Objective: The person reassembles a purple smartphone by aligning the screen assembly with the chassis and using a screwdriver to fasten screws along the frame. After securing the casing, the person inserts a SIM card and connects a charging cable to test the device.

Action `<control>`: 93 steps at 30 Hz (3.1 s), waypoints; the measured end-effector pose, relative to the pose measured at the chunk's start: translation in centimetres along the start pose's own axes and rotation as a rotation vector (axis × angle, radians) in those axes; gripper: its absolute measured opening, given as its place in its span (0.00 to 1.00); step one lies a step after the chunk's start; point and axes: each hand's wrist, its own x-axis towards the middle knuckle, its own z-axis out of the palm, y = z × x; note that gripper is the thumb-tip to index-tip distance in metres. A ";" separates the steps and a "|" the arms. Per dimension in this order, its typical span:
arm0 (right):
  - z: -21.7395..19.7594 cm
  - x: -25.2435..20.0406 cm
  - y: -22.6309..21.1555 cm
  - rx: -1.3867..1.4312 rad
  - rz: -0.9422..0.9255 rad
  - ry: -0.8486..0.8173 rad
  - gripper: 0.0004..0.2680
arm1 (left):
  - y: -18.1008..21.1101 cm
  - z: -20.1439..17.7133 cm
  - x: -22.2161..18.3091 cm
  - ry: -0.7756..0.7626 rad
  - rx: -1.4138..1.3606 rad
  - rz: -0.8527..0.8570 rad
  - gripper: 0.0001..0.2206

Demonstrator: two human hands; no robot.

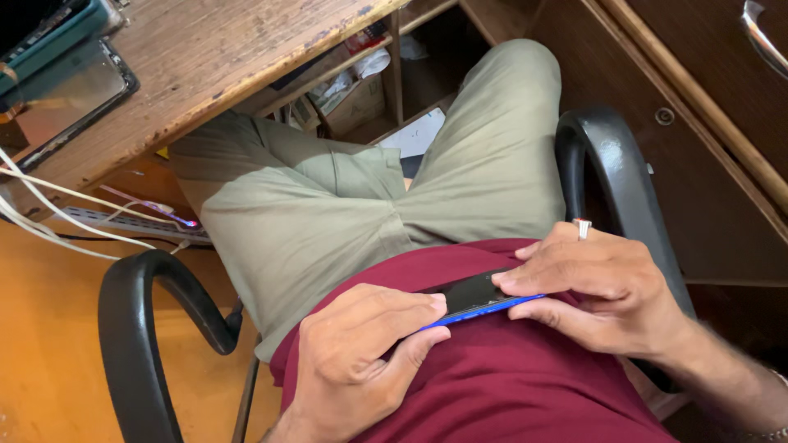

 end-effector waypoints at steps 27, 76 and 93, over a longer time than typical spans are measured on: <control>-3.8 14.0 -3.3 -0.118 -0.363 0.162 0.14 | -2.9 -6.1 6.2 -0.427 -1.102 -0.604 0.23; -35.9 9.2 15.3 -0.671 0.467 0.028 0.09 | -34.0 2.0 4.2 -0.988 -0.601 -0.538 0.21; -36.3 9.5 14.9 -0.682 0.455 -0.020 0.10 | -34.3 2.5 4.8 -0.996 -0.676 -0.546 0.23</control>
